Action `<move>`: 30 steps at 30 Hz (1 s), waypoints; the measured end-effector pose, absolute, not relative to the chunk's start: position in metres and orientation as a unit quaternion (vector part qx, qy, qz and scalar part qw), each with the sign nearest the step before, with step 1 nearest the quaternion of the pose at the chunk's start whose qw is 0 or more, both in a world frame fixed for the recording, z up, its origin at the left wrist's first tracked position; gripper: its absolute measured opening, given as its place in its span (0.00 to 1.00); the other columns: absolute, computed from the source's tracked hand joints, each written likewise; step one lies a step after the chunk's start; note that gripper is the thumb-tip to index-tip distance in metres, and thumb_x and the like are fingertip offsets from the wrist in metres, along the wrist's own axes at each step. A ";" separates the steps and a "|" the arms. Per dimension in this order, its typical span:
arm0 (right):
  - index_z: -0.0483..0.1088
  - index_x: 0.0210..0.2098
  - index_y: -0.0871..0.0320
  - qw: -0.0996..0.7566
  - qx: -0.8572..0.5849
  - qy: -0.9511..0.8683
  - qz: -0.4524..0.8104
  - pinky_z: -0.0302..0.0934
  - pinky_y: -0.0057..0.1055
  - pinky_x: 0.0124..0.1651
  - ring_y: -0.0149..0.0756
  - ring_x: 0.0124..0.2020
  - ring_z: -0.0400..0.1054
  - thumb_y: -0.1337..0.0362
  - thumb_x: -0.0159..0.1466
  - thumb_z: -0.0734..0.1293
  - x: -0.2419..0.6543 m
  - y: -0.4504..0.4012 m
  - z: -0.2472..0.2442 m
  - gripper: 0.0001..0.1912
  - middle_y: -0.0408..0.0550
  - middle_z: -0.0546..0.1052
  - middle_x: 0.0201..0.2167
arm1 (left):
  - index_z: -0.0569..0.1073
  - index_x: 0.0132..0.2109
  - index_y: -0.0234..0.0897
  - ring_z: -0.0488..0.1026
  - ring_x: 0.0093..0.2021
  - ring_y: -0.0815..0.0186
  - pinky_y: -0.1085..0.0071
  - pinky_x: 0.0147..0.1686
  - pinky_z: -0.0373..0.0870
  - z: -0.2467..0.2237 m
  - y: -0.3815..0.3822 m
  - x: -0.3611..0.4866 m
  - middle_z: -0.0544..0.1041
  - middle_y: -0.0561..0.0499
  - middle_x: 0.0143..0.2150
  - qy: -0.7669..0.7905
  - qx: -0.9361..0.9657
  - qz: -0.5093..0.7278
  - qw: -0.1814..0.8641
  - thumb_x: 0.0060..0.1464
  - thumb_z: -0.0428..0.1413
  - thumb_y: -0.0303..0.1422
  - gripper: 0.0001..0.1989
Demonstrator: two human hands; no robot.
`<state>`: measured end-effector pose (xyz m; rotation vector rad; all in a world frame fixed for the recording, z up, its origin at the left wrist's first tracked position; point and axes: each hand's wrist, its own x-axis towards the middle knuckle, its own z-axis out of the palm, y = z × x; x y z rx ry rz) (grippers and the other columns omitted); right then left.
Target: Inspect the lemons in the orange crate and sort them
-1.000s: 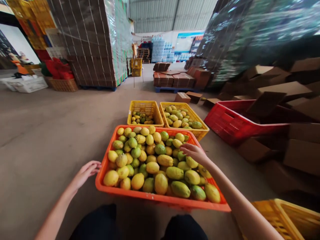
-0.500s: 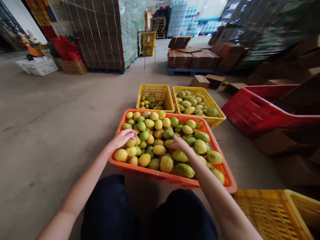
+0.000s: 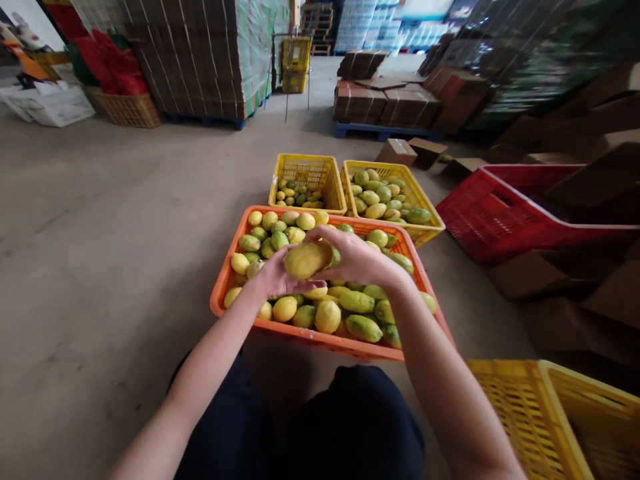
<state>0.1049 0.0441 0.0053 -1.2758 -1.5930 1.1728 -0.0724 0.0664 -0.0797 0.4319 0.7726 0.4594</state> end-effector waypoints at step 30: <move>0.76 0.37 0.53 0.066 -0.538 -0.748 0.384 0.69 0.42 0.42 0.49 0.38 0.78 0.72 0.51 0.79 0.024 0.070 -0.183 0.16 0.50 0.82 0.33 | 0.80 0.47 0.38 0.80 0.30 0.63 0.70 0.28 0.76 -0.091 0.092 -0.154 0.84 0.47 0.35 0.315 0.064 0.605 0.728 0.68 0.48 0.47 0.22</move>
